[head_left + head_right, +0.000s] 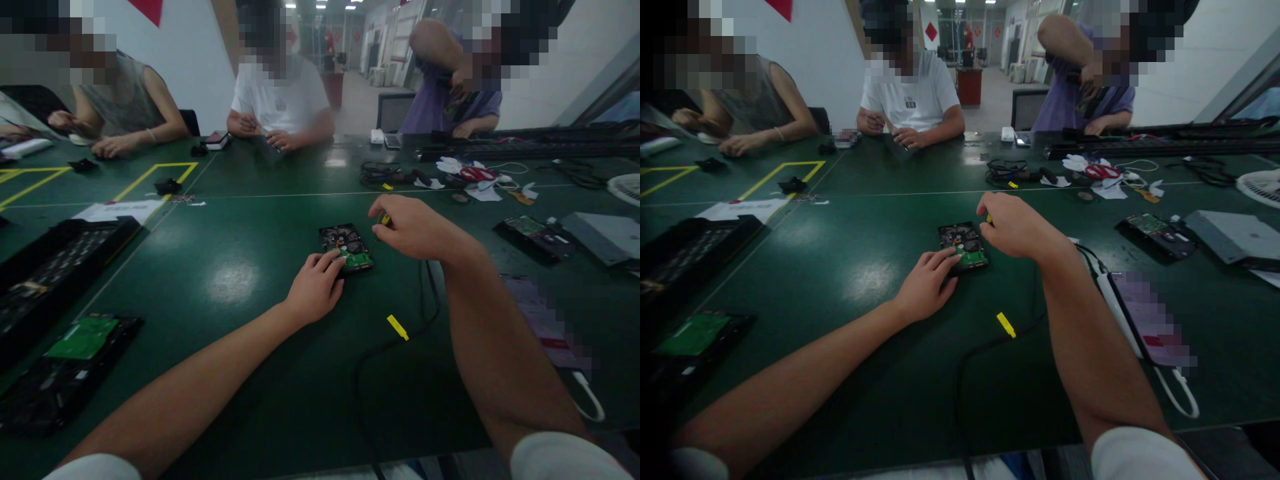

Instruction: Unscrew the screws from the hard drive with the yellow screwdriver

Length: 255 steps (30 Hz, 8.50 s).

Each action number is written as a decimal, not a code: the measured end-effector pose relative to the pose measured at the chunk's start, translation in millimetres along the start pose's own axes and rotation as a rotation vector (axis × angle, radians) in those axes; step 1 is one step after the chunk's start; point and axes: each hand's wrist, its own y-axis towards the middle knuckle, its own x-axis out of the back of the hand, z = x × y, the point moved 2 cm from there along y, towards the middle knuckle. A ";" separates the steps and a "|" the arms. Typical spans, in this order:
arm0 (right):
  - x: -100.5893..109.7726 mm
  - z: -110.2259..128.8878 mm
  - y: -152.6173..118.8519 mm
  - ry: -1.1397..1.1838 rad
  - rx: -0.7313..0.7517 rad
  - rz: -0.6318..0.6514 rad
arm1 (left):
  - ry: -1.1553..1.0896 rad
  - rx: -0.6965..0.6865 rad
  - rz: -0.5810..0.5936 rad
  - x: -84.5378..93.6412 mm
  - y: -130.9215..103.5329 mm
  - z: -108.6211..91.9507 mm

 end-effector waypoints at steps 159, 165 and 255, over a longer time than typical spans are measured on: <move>0.4 -0.5 -0.6 -0.051 -0.053 -0.013 | -0.022 0.008 0.005 1.9 0.6 -0.9; 1.3 2.7 -1.0 -0.047 -0.049 -0.025 | -0.026 0.010 0.010 2.8 1.0 -1.8; 0.4 4.9 -2.0 0.048 0.003 0.002 | -0.008 0.015 0.009 -0.8 0.2 -1.4</move>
